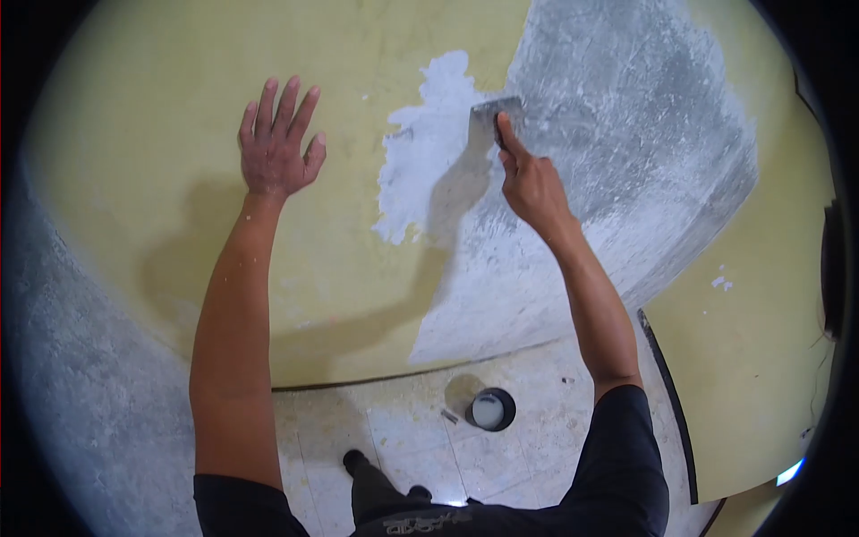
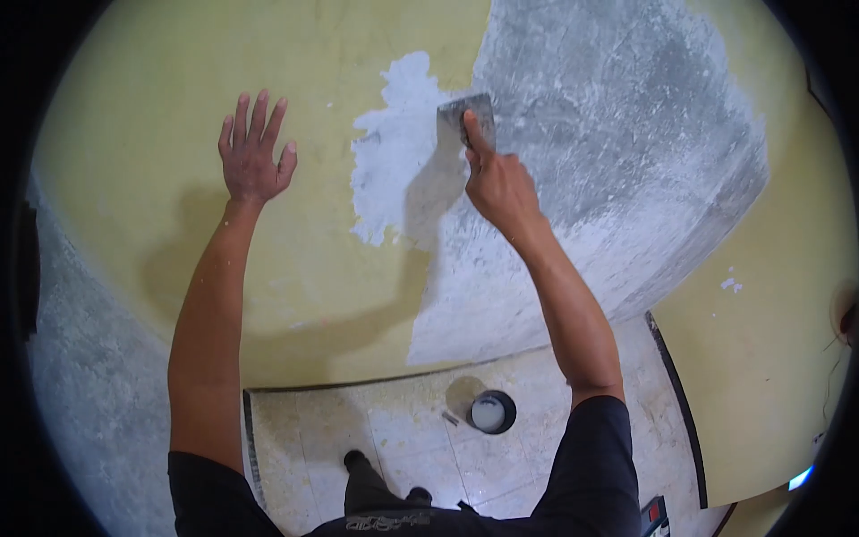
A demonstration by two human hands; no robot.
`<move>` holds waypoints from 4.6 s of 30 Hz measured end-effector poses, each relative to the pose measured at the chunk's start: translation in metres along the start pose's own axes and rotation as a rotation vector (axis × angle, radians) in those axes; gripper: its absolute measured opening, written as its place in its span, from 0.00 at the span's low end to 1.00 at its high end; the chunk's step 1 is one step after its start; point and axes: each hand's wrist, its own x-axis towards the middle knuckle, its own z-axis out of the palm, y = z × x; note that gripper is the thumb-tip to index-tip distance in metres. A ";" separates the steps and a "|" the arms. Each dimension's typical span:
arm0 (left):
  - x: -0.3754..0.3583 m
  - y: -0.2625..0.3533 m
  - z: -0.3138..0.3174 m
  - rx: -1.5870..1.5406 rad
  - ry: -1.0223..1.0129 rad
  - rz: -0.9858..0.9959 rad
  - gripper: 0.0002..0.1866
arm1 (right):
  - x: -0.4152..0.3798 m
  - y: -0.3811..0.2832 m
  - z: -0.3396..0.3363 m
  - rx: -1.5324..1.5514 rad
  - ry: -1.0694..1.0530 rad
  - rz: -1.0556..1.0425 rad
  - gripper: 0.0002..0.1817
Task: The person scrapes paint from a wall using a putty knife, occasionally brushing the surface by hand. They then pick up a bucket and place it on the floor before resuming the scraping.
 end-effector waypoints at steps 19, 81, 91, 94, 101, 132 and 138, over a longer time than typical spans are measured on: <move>0.000 -0.002 0.000 0.010 -0.005 -0.016 0.33 | 0.001 -0.016 0.014 0.089 0.037 -0.025 0.30; -0.072 0.304 -0.096 -1.240 -1.182 -0.662 0.35 | -0.277 0.103 0.044 0.855 -0.625 0.275 0.35; -0.056 0.295 -0.111 -1.002 -0.936 -0.961 0.15 | -0.240 0.101 0.046 0.860 -0.601 0.185 0.11; -0.040 0.272 -0.108 -0.933 -0.722 -1.015 0.16 | -0.215 0.105 0.043 0.921 -0.441 0.316 0.13; -0.037 0.167 -0.069 -0.437 -0.196 -0.553 0.26 | -0.076 0.104 0.006 0.249 -0.046 0.174 0.24; -0.049 0.010 0.015 -0.262 0.082 0.057 0.32 | 0.053 0.008 -0.059 -0.214 -0.095 0.315 0.33; -0.056 0.005 0.012 -0.300 0.081 0.044 0.31 | 0.051 0.008 -0.061 -0.225 -0.094 0.287 0.34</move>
